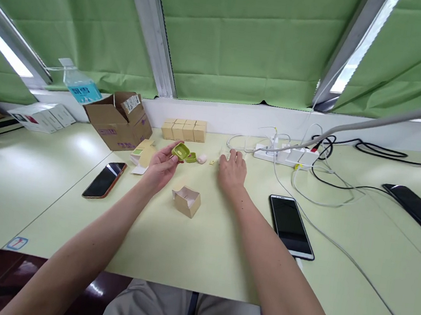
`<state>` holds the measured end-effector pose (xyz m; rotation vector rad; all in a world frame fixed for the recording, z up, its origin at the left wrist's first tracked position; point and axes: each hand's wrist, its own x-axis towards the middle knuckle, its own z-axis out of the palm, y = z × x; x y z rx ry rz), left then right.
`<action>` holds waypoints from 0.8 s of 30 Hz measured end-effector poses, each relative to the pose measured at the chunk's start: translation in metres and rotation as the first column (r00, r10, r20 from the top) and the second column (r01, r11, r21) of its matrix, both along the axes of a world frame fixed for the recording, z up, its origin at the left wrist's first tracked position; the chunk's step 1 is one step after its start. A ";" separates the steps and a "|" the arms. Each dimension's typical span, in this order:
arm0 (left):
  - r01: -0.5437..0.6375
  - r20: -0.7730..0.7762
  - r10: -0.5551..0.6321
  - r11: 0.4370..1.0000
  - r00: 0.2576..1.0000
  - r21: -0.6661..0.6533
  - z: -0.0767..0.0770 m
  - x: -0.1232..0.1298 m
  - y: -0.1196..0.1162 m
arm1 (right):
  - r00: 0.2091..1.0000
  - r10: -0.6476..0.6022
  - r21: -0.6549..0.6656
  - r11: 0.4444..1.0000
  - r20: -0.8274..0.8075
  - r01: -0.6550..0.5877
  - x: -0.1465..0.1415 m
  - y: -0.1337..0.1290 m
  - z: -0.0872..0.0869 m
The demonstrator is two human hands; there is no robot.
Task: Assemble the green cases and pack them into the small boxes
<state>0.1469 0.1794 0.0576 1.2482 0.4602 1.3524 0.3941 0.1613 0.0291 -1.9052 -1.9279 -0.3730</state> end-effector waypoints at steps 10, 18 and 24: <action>-0.002 -0.063 0.005 0.999 0.998 0.047 0.010 0.005 -0.010 | 0.970 0.067 0.174 0.984 -0.232 -0.026 -0.005 -0.006 0.003; -0.022 -0.150 0.052 0.980 0.987 0.196 0.024 0.008 -0.022 | 0.221 0.483 0.451 0.874 -0.847 -0.182 -0.041 -0.061 0.057; -0.021 -0.250 0.106 0.946 0.962 0.323 0.034 0.008 -0.034 | 0.024 0.371 0.350 0.895 -0.928 -0.277 -0.050 -0.083 0.077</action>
